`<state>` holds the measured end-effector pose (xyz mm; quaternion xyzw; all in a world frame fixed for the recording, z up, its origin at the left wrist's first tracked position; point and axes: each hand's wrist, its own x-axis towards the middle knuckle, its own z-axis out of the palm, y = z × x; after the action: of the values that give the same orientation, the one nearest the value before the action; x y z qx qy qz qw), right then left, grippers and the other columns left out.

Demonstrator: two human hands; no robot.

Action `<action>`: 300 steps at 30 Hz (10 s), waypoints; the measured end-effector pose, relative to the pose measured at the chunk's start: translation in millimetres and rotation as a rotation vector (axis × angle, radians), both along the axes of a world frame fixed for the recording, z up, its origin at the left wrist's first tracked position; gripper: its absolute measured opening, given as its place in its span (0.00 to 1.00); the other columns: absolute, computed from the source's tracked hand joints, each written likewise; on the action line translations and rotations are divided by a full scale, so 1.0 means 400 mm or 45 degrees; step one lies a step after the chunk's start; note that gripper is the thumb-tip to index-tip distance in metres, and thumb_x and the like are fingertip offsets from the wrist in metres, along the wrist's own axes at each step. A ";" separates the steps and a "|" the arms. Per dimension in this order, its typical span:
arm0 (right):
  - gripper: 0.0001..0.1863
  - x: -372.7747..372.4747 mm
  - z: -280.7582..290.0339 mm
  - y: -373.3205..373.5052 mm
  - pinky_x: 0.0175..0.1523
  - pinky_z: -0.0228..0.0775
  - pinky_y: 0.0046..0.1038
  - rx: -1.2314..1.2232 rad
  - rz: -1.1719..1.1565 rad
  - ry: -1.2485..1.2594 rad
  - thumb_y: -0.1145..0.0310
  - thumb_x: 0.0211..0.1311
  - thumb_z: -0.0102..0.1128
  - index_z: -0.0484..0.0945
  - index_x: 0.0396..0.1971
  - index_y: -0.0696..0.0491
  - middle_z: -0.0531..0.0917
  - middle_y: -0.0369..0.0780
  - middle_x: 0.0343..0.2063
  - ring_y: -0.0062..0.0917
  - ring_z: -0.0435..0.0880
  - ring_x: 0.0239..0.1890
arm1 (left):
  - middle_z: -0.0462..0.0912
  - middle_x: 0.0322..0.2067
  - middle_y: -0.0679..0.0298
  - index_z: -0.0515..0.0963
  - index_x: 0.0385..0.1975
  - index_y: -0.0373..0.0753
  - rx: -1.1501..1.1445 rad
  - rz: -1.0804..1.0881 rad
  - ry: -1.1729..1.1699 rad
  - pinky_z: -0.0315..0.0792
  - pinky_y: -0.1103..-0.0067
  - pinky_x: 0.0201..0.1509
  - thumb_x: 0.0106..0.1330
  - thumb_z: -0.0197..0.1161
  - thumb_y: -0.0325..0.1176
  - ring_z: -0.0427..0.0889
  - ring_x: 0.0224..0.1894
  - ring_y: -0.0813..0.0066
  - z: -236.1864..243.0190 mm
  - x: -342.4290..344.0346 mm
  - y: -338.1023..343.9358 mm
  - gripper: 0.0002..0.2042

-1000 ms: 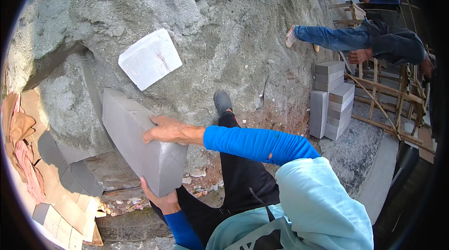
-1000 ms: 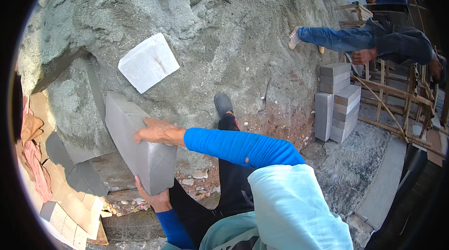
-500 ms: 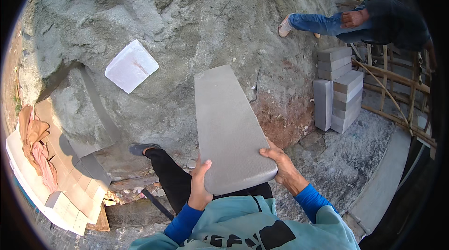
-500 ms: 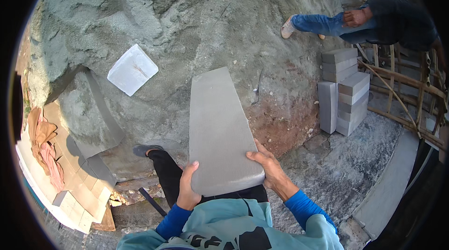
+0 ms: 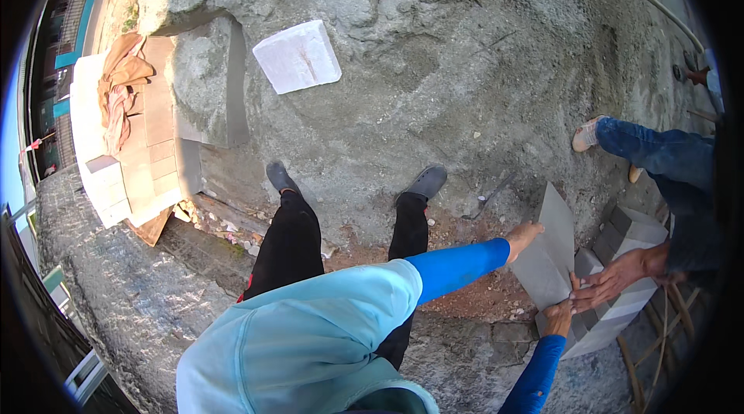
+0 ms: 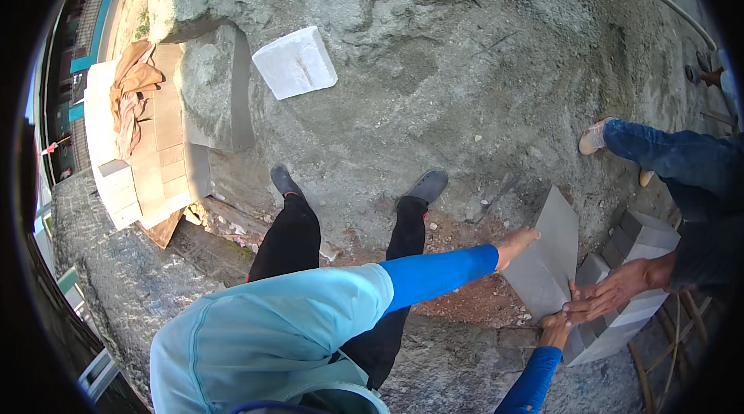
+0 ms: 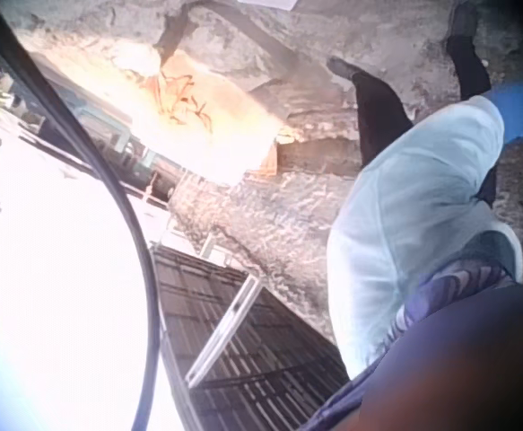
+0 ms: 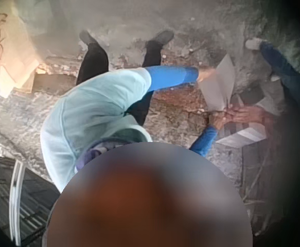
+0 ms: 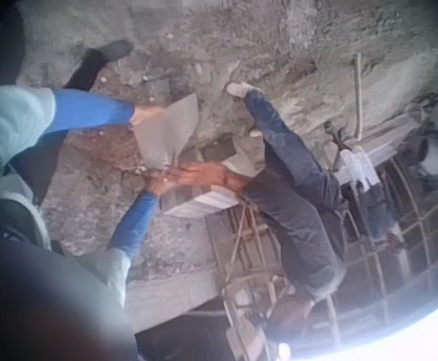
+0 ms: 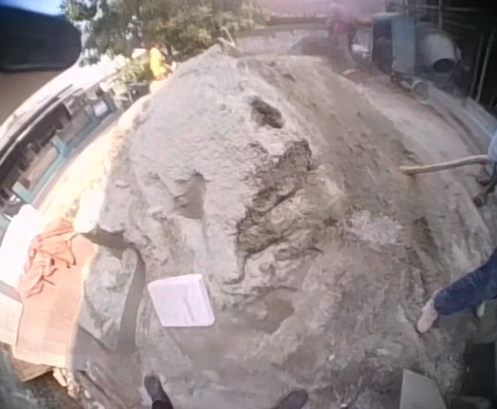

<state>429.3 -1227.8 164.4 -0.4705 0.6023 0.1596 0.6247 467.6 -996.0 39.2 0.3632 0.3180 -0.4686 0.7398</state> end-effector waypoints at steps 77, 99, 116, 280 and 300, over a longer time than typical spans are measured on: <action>0.67 -0.755 -0.820 2.808 0.71 0.58 0.56 -0.364 1.882 -0.255 0.38 0.52 0.74 0.43 0.74 0.68 0.57 0.63 0.69 0.56 0.58 0.72 | 0.85 0.42 0.62 0.82 0.48 0.42 -0.140 2.150 0.614 0.75 0.72 0.52 0.62 0.72 0.50 0.81 0.48 0.68 -0.855 -1.068 2.397 0.22; 0.69 -0.315 -0.156 2.564 0.68 0.67 0.44 0.253 1.812 0.133 0.47 0.43 0.78 0.41 0.70 0.76 0.64 0.65 0.63 0.49 0.69 0.68 | 0.54 0.65 0.47 0.37 0.68 0.45 0.712 2.401 0.682 0.65 0.57 0.68 0.61 0.72 0.42 0.58 0.70 0.53 0.161 -0.740 2.092 0.48; 0.61 -0.421 -0.124 2.526 0.71 0.59 0.41 0.060 1.081 -0.733 0.54 0.50 0.83 0.47 0.70 0.69 0.63 0.56 0.63 0.42 0.67 0.66 | 0.53 0.63 0.43 0.37 0.68 0.42 0.257 2.415 0.479 0.71 0.53 0.61 0.69 0.64 0.52 0.71 0.60 0.48 0.239 -0.640 1.998 0.44; 0.46 -0.351 0.025 2.309 0.64 0.70 0.43 0.706 1.515 0.314 0.43 0.58 0.65 0.67 0.63 0.69 0.76 0.57 0.58 0.44 0.78 0.60 | 0.77 0.57 0.51 0.68 0.65 0.34 0.326 1.646 0.193 0.77 0.70 0.57 0.69 0.55 0.55 0.81 0.55 0.62 0.252 -0.952 2.098 0.33; 0.49 -0.167 0.364 0.831 0.68 0.63 0.50 0.357 0.234 0.170 0.36 0.57 0.63 0.64 0.70 0.57 0.70 0.53 0.66 0.44 0.71 0.67 | 0.81 0.50 0.54 0.71 0.61 0.34 0.064 0.387 0.314 0.79 0.69 0.51 0.69 0.58 0.52 0.84 0.49 0.62 0.417 -0.239 0.838 0.29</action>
<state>362.6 -895.3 309.9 -0.4201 0.5688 0.3294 0.6257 372.1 -660.9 206.2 0.2694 0.4689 -0.3845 0.7481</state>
